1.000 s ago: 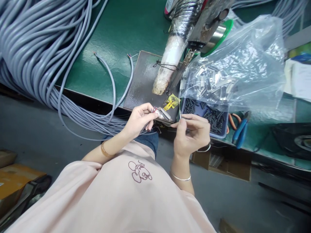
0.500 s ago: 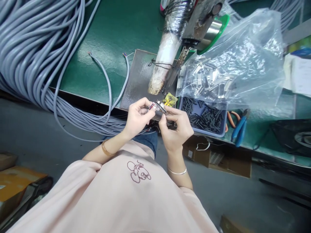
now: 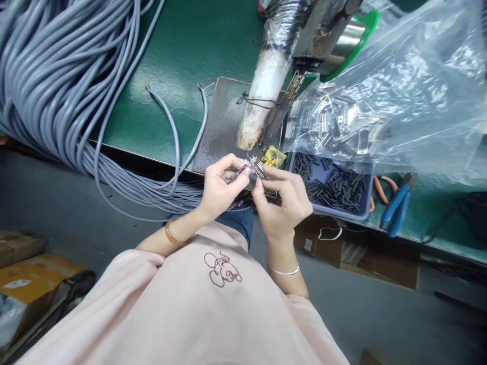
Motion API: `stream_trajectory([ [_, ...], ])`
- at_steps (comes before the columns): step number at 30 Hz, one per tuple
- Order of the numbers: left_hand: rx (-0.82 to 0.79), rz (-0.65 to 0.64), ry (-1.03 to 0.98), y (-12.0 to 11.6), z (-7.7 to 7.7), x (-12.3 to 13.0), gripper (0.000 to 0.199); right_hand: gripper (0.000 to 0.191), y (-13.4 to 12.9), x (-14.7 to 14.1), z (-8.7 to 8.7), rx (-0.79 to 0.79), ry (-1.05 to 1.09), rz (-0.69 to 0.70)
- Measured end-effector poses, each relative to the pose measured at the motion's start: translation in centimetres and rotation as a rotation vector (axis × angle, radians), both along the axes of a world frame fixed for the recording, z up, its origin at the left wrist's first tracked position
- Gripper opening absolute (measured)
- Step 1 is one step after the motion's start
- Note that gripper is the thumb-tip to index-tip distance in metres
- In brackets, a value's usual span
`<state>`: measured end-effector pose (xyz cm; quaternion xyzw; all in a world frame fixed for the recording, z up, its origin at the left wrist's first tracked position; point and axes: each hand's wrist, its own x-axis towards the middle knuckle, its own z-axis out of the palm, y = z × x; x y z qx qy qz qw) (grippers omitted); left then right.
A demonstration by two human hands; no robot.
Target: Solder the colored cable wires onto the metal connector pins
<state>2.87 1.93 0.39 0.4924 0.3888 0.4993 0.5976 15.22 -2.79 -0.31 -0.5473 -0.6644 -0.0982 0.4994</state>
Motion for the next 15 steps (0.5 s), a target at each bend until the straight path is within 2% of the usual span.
stream_trajectory([
  [10, -0.078, -0.059, 0.008, -0.2, -0.2, -0.2, 0.018, 0.019, -0.7, 0.2, -0.4, -0.003, -0.116, -0.01],
  [13, -0.114, -0.105, -0.01, -0.5, -0.2, -0.6, 0.017, 0.018, -1.0, 0.4, 0.0, -0.019, -0.038, -0.022],
  [15, -0.161, -0.181, -0.063, -0.7, -0.1, -1.0, 0.023, 0.017, -1.3, 0.5, 0.2, -0.113, 0.089, -0.024],
])
